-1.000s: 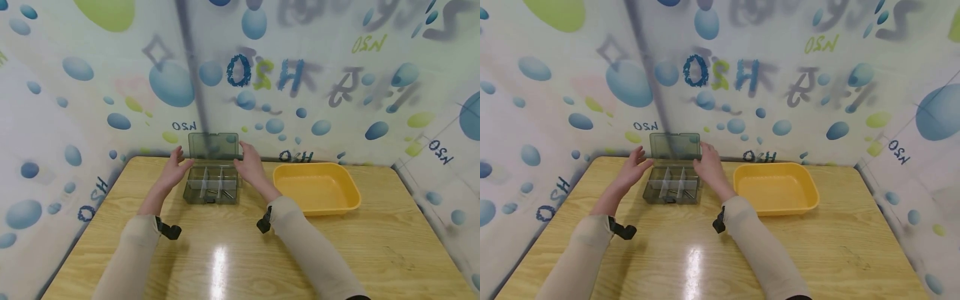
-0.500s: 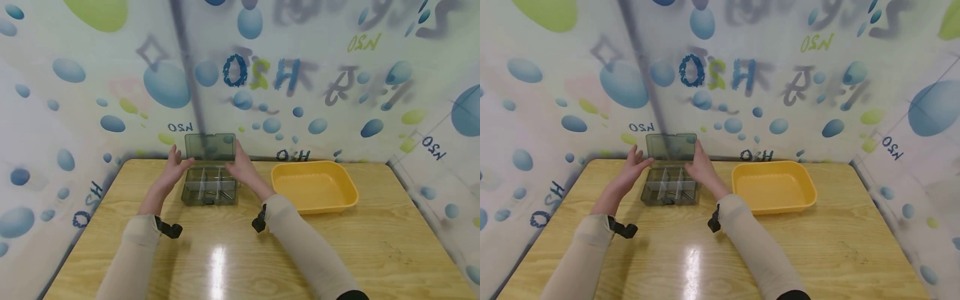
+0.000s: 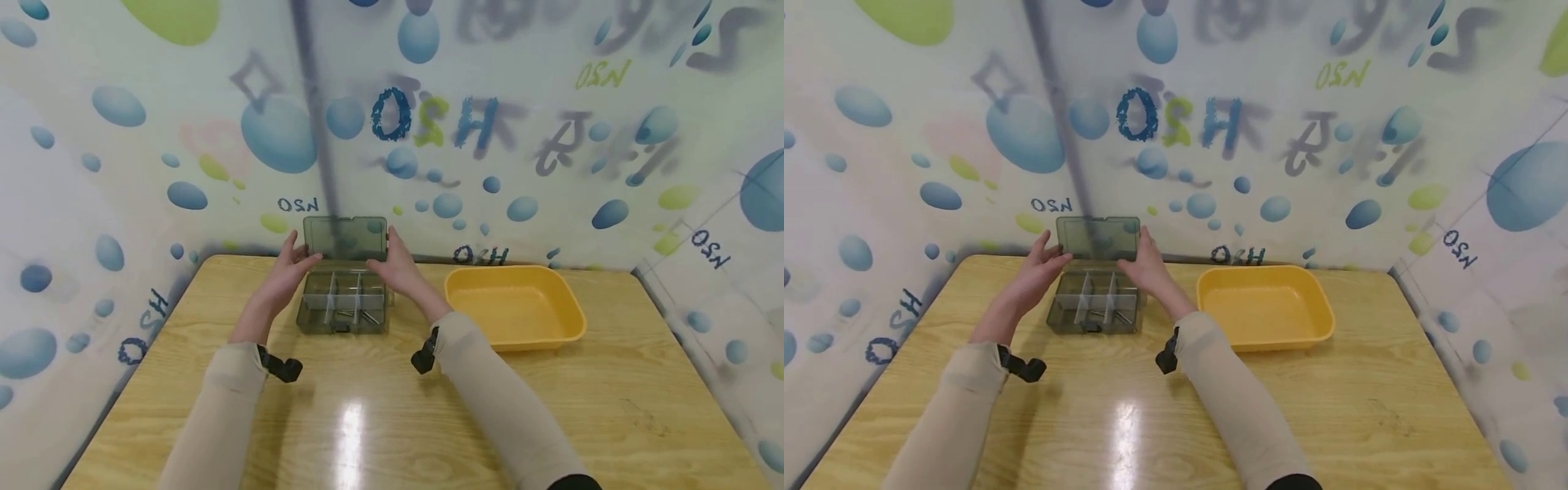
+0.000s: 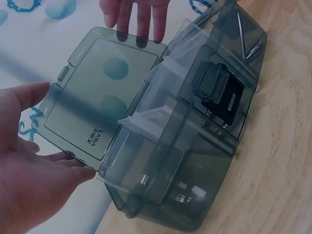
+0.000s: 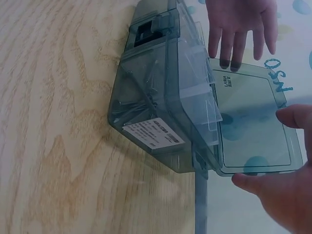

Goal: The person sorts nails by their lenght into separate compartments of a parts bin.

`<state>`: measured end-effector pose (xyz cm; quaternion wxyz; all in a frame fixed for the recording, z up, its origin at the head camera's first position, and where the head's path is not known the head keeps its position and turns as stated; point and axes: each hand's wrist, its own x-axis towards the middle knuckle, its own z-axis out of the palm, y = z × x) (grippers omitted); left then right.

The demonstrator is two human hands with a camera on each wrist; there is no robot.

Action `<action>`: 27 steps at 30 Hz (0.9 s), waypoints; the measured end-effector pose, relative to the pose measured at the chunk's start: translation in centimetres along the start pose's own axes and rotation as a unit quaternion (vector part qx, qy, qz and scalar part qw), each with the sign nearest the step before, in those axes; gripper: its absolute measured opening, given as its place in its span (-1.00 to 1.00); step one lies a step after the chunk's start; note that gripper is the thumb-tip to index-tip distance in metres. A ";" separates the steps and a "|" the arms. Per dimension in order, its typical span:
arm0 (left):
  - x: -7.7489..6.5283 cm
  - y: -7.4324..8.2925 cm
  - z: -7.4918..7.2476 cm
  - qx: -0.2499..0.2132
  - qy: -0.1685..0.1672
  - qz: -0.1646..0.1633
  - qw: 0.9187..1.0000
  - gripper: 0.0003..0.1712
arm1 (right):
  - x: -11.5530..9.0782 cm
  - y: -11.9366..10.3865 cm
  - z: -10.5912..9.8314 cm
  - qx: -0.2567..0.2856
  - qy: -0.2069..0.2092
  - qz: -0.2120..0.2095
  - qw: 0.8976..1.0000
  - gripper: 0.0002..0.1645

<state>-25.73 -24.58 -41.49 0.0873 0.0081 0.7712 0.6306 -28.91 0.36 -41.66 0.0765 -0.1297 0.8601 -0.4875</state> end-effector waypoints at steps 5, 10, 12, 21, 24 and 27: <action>-0.1 0.1 0.3 0.012 0.007 0.006 1.000 0.05 | -0.2 0.3 0.2 0.012 0.011 -0.009 1.000 0.11; -0.2 0.2 0.5 0.006 0.009 0.007 1.000 0.05 | -0.6 0.9 0.5 0.049 0.034 -0.035 0.998 0.10; -0.3 0.1 0.5 0.001 0.015 0.004 1.000 0.05 | -0.9 1.2 0.7 0.081 0.040 -0.046 0.995 0.05; -0.4 -0.2 1.0 -0.087 0.035 0.015 0.996 -0.20 | -2.0 2.2 1.3 0.164 0.095 -0.101 0.977 -0.31; -0.5 0.0 1.1 -0.092 0.030 0.012 0.995 -0.26 | -2.2 2.7 1.3 0.156 0.112 -0.115 0.975 -0.43; -0.6 0.1 1.1 -0.098 0.022 0.010 0.995 -0.38 | -2.5 3.0 1.3 0.147 0.125 -0.118 0.974 -0.53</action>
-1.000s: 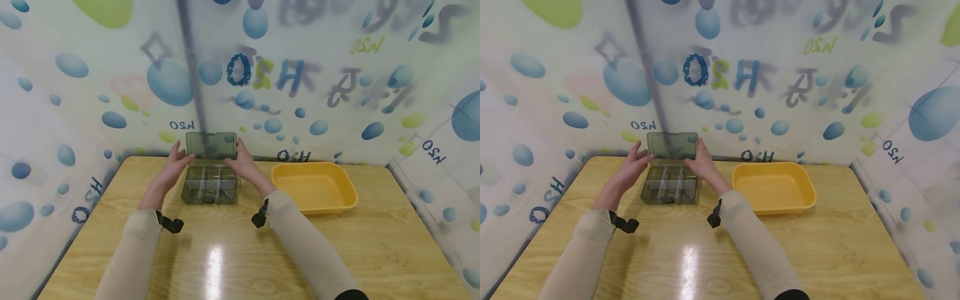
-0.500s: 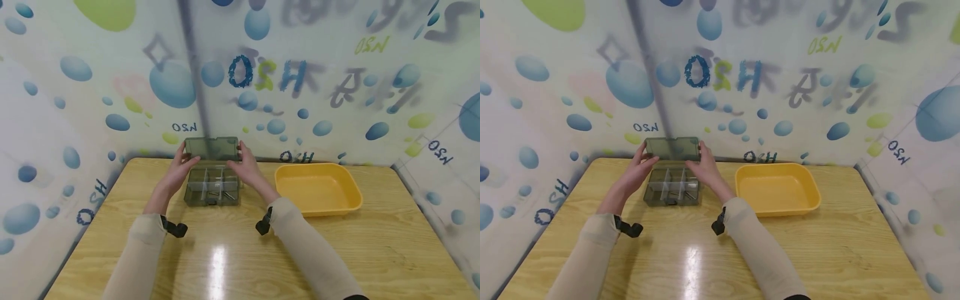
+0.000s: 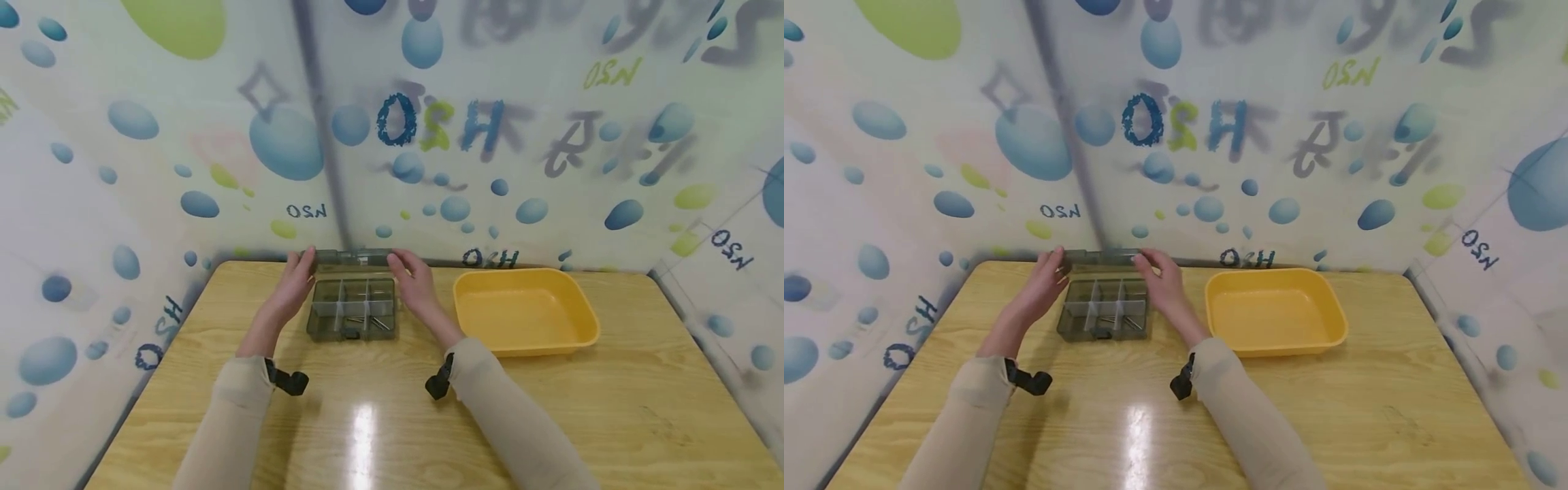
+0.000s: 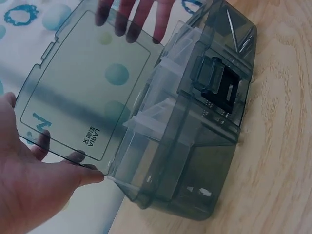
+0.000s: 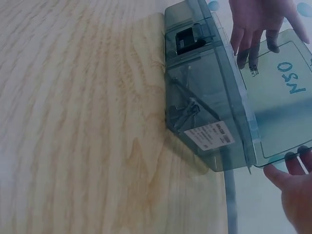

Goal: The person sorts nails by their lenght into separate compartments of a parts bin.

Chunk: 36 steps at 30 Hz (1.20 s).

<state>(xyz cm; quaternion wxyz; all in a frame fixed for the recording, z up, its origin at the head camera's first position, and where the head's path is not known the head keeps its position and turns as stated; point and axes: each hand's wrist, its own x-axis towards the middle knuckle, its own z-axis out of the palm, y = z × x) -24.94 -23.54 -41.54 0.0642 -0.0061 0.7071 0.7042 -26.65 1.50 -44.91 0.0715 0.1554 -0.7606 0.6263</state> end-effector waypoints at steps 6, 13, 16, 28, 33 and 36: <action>-1.6 -0.2 -0.6 0.091 -0.005 0.004 0.996 -0.40 | -0.4 0.1 -0.5 -0.003 -0.003 0.002 1.000 -0.65; -4.0 -0.9 -1.2 0.176 -0.013 0.024 0.984 -0.41 | -1.5 0.0 -1.3 -0.056 -0.057 -0.048 0.996 -0.70; -4.6 -1.4 -0.9 0.189 -0.026 0.041 0.981 -0.41 | -2.0 0.0 -1.9 -0.095 -0.092 -0.085 0.988 -0.73; -5.4 -4.4 -0.1 0.301 -0.009 0.110 0.947 -0.34 | -3.9 0.0 -1.9 -0.262 -0.216 -0.239 0.910 -0.62; -5.7 -4.8 -0.1 0.328 -0.021 0.111 0.938 -0.23 | -4.5 0.0 -1.5 -0.291 -0.210 -0.264 0.896 -0.65; -5.8 -5.0 -0.1 0.359 -0.026 0.109 0.927 -0.09 | -4.7 0.1 -1.3 -0.299 -0.209 -0.270 0.891 -0.67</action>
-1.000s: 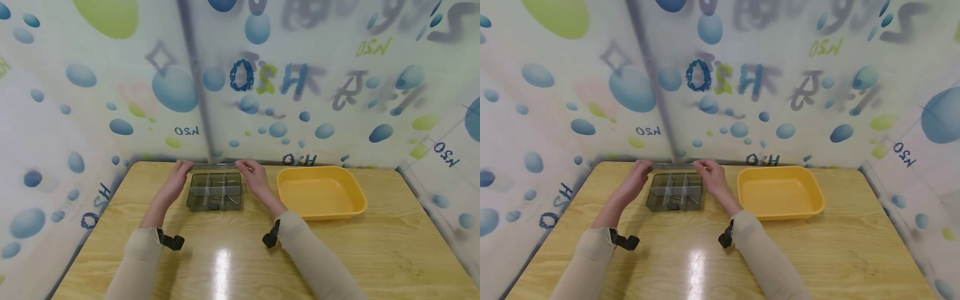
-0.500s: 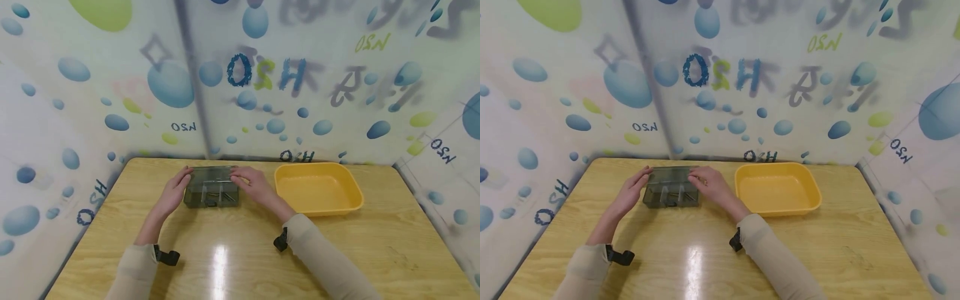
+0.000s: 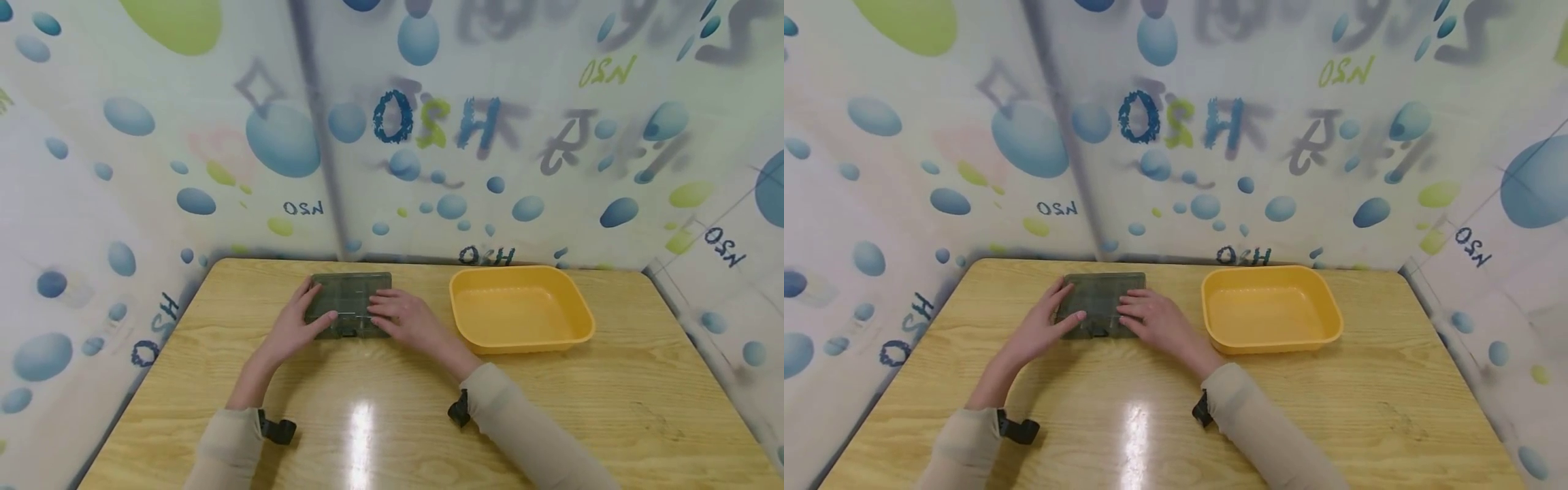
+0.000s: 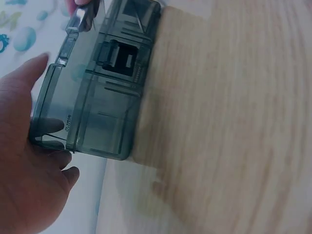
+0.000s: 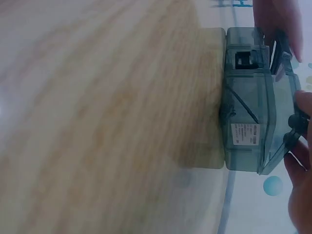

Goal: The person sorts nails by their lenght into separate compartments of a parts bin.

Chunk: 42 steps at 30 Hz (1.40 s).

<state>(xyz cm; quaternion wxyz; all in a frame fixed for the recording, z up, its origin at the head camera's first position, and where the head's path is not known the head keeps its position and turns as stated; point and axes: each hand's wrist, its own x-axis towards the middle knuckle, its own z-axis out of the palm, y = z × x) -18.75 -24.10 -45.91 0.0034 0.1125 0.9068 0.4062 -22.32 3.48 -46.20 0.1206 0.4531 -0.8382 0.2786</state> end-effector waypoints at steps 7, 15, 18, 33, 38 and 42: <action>-0.2 -0.5 0.6 0.013 -0.012 -0.006 1.000 0.02 | -0.3 0.1 0.7 0.002 0.004 0.002 1.000 -0.69; 0.1 -0.6 1.1 -0.022 -0.014 -0.017 1.000 0.01 | -0.4 -0.2 1.1 -0.015 0.007 0.021 1.000 -0.70; 0.3 -0.7 1.4 -0.045 -0.008 -0.012 0.999 -0.04 | -0.5 -0.5 1.0 -0.026 0.009 0.027 0.999 -0.71; -0.2 -0.7 2.4 0.071 0.042 0.066 0.994 -0.19 | -0.2 -2.0 1.5 -0.131 -0.001 0.037 0.991 -0.73; 0.0 -1.1 2.6 0.079 0.055 0.076 0.992 -0.03 | -0.3 -2.0 2.0 -0.143 0.039 0.028 0.989 -0.74; 0.1 -1.3 3.0 0.071 0.067 0.071 0.993 -0.02 | -0.4 -2.0 2.2 -0.135 0.050 0.031 0.989 -0.75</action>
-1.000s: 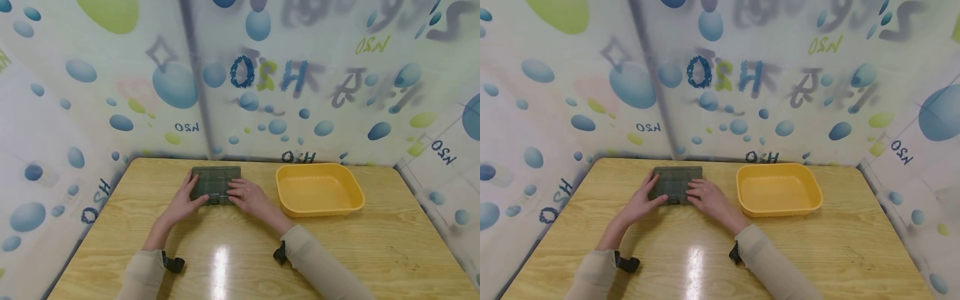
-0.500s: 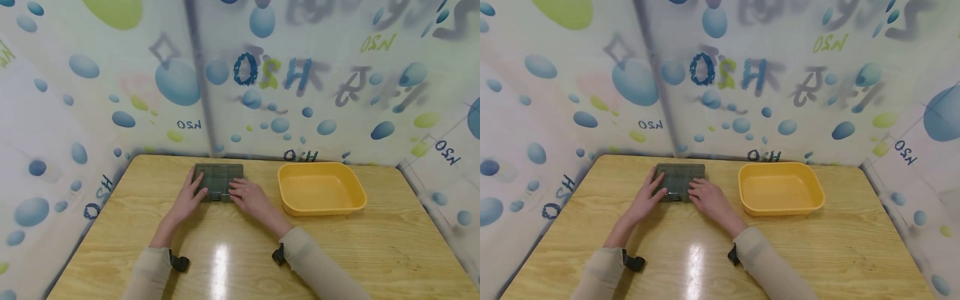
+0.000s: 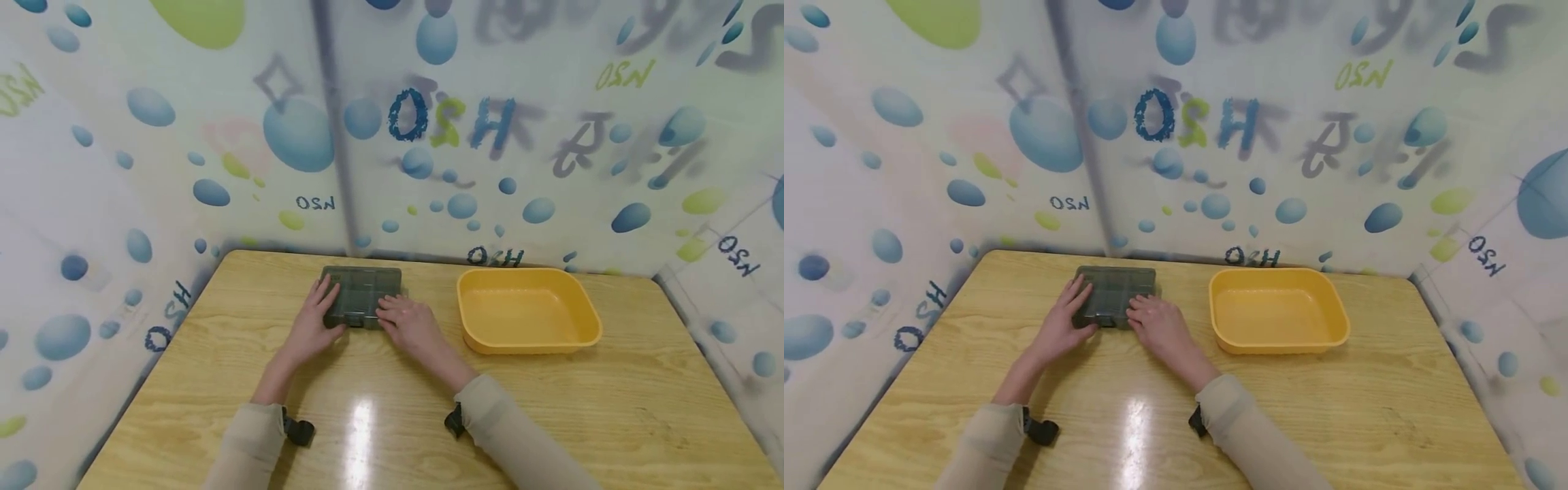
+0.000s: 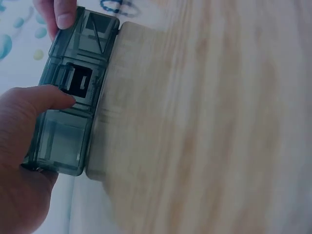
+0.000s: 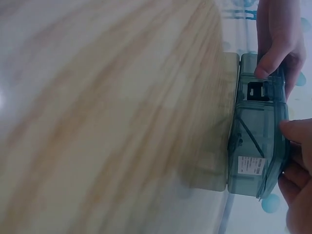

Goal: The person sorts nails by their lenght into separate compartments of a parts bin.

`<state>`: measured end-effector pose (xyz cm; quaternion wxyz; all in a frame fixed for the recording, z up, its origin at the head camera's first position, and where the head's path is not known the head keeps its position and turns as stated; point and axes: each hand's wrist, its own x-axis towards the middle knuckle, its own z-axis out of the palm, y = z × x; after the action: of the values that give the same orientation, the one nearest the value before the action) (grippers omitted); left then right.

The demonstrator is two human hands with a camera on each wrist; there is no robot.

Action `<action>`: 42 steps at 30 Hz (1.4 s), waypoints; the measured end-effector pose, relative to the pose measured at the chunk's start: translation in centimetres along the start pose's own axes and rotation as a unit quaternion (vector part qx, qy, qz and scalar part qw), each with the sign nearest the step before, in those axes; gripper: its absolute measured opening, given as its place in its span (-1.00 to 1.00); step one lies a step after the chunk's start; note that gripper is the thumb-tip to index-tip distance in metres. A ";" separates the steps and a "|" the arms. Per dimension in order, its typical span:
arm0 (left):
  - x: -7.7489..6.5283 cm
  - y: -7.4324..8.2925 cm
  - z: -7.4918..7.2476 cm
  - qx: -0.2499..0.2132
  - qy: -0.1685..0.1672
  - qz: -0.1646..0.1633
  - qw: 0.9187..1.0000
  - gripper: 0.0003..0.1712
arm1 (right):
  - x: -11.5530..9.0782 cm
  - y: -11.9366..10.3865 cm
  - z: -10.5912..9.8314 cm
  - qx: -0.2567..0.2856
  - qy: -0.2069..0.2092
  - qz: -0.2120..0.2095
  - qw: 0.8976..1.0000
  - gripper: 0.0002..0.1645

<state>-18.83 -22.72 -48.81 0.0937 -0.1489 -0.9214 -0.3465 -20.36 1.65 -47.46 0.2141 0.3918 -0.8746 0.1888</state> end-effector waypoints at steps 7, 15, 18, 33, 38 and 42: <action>0.3 0.3 0.5 0.009 0.012 -0.033 0.999 0.05 | 0.0 -0.2 0.2 -0.010 -0.005 -0.002 1.000 -0.74; 0.5 0.1 -0.2 -0.001 0.007 -0.041 0.999 0.04 | 0.7 -1.1 -0.3 -0.057 -0.051 0.000 0.997 -0.68; 0.5 0.1 -0.3 0.009 0.005 -0.032 0.999 0.05 | 0.7 -1.3 -0.5 -0.079 -0.068 0.000 0.995 -0.65; 0.8 1.2 -0.5 0.032 0.003 -0.050 0.998 0.04 | 0.6 -1.2 -0.4 -0.085 -0.052 0.002 0.995 -0.65; 0.6 1.0 -0.5 0.038 -0.003 -0.038 0.999 0.03 | 0.5 -1.2 -0.4 -0.087 -0.055 0.001 0.995 -0.64; 0.6 0.6 -0.4 0.046 -0.004 -0.026 0.999 0.03 | 0.4 -1.1 -0.4 -0.084 -0.060 0.008 0.995 -0.62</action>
<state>-19.16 -22.41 -47.98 0.0876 -0.1219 -0.9402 -0.3059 -19.66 0.89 -46.76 0.1923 0.3760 -0.9017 0.0926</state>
